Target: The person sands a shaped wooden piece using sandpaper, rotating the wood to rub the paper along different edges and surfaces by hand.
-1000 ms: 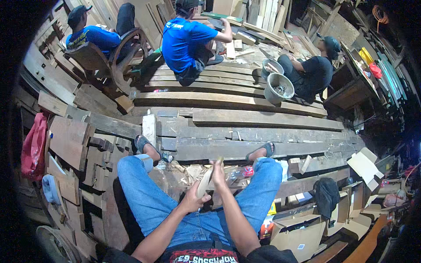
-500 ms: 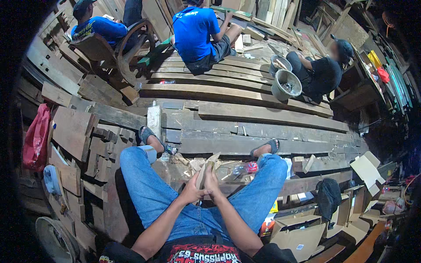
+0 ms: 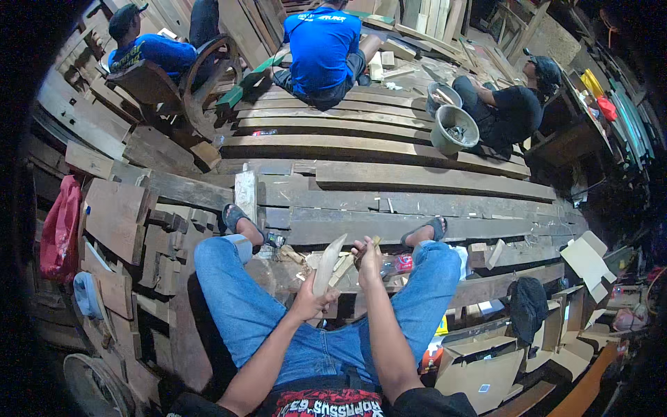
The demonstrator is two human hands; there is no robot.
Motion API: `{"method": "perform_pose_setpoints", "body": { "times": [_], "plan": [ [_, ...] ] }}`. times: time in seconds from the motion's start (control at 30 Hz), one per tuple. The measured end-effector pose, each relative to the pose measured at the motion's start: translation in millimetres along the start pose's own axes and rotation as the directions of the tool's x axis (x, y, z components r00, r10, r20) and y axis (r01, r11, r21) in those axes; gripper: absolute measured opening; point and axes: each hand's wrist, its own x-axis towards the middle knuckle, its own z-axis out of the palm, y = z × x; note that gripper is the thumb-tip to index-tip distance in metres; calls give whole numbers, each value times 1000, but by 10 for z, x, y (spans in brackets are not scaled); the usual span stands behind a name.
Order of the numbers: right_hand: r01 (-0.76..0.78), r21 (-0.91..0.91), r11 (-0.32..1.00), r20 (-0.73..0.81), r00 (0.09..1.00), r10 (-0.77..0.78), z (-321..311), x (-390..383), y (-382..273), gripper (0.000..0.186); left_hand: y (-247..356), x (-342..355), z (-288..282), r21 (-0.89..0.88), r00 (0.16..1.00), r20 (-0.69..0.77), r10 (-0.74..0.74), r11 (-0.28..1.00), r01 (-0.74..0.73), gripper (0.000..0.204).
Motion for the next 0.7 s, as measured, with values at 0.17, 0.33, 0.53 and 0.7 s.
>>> {"method": "perform_pose_setpoints", "body": {
  "times": [0.17, 0.33, 0.53, 0.7],
  "plan": [
    [-54, -46, 997, -37, 998, 53, 208, -330, -194, 34, -145, 34, -79, -102, 995, -91, -48, 994, 38, 61],
    [269, -449, 852, 219, 958, -187, 303, -830, -260, 23, -46, 22, -51, -187, 991, -78, -112, 978, 95, 46],
    [395, -607, 690, 337, 914, -227, 84, -1183, -184, 25, -99, 65, -44, -315, 968, -114, -223, 932, 178, 31],
    [349, -622, 701, 261, 936, -234, 217, -1148, -251, 27, -124, 90, -58, -357, 955, -147, -257, 914, 191, 36]
  ]
}}
